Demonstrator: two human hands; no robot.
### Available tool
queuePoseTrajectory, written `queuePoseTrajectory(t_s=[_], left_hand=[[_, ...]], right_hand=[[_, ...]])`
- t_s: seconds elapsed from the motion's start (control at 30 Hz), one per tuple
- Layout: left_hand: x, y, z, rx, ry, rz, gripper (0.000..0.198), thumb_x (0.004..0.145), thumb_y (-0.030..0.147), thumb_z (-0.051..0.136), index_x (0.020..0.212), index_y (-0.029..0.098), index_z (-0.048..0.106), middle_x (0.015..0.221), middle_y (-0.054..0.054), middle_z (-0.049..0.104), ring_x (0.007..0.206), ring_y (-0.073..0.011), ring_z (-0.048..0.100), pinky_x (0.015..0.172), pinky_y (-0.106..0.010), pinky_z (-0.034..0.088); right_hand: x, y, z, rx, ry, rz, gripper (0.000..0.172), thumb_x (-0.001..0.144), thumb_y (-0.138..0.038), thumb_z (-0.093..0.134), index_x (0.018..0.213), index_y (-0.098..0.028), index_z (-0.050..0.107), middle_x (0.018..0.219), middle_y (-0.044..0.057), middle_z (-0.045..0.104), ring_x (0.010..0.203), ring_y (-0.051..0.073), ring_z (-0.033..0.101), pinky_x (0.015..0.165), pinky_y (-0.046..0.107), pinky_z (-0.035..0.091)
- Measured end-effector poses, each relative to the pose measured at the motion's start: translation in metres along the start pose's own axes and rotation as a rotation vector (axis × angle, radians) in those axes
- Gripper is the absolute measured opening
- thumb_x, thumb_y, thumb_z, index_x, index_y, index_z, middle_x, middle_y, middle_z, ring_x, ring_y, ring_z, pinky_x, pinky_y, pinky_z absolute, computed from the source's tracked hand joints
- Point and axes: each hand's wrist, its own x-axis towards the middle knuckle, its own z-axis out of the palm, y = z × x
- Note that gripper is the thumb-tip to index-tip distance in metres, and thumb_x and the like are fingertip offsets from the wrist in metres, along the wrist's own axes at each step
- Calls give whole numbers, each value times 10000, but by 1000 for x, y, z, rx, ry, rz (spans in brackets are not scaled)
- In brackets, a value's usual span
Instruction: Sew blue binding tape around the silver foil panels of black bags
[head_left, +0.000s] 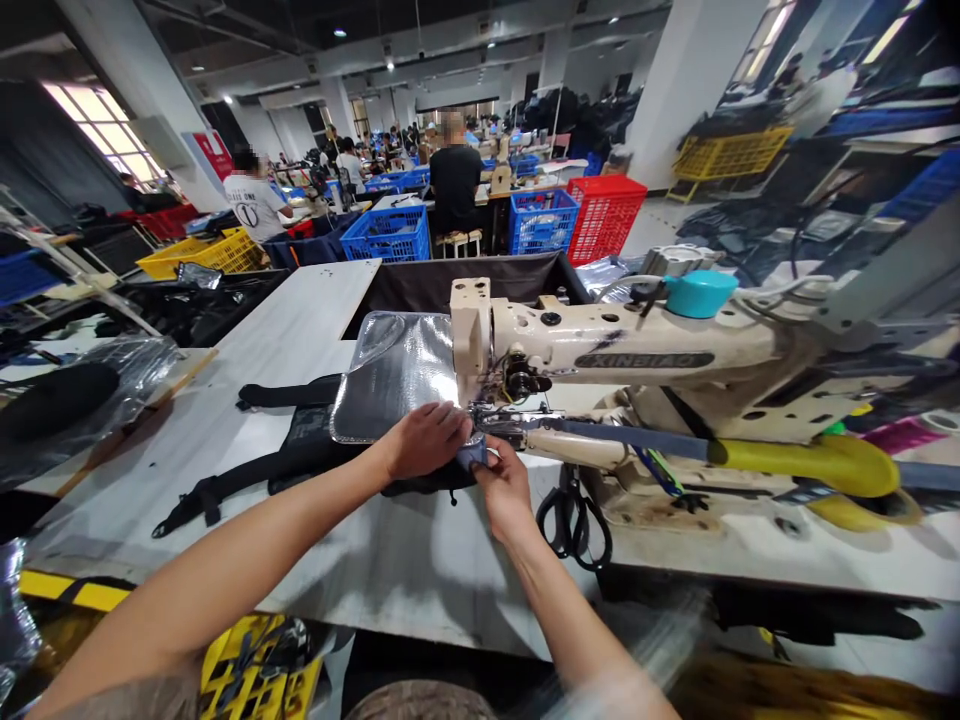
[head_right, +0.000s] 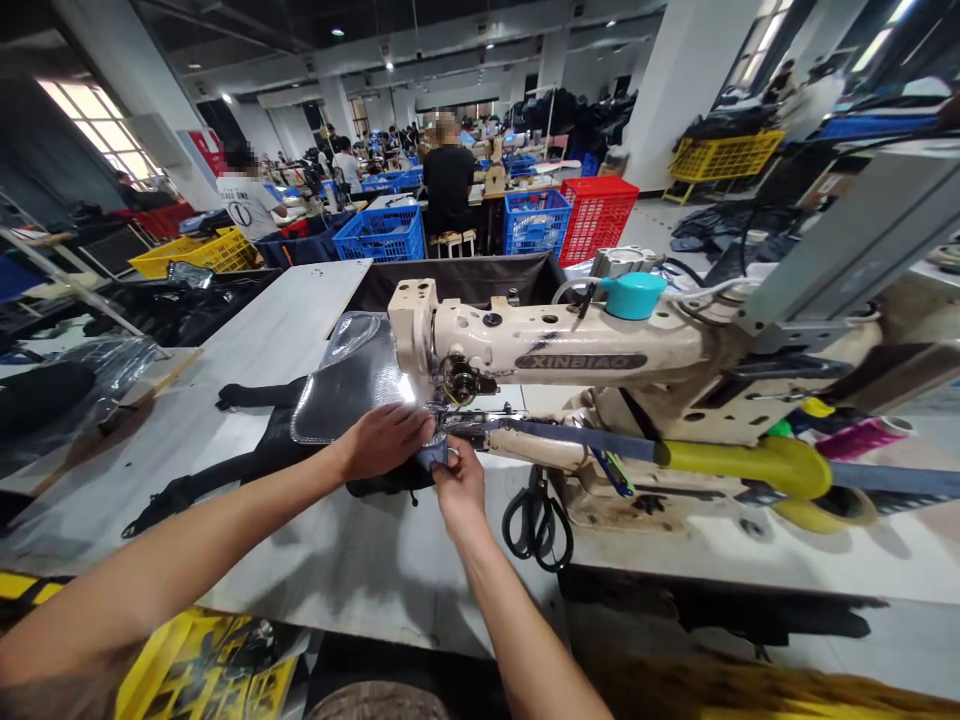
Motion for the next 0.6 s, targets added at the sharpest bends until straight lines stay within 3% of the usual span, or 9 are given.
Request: queuePoseTrajectory(t_s=[0.17,0.27,0.33,0.43,0.6], left_hand=[[-7,-23,-31,53,-129,161,374,1036,129,414,1341,122,630,1293,-186,677,1093,-290,648,805,-412,519],[-16,-40,-41,52,-223,203,465,1000,92,416,1435,164,564,1053,-133,728,852,-243,673,666,-370,491],[-18,-44,-44,55,-284,204,517,989,77,389,1481,181,508,890,-89,712,712,-219,652,592,-347,463],[-15,-37,-46,47,-339,183,534,981,67,360,1493,164,480,796,-68,691,624,-220,638,540,-343,454],[1,-1,-52,-26,-410,43,418,969,101,404,1336,84,604,740,-83,678,610,-241,653,545,-364,482]], right_hand=[[-12,1,-3,-201,38,12,185,688,-330,678,809,-233,577,663,-40,581,643,162,529,604,270,469],[-23,1,-7,-299,39,52,235,737,-377,672,715,-249,476,596,-58,480,576,140,455,544,263,485],[-25,-1,-6,-272,31,75,251,738,-399,685,715,-244,490,614,-54,487,590,140,468,570,279,539],[-20,-4,-2,-159,15,111,274,703,-445,728,746,-225,571,669,-34,550,627,152,524,603,314,593],[1,-7,1,-127,20,139,332,648,-462,766,825,-195,680,686,-3,638,610,165,580,546,293,556]])
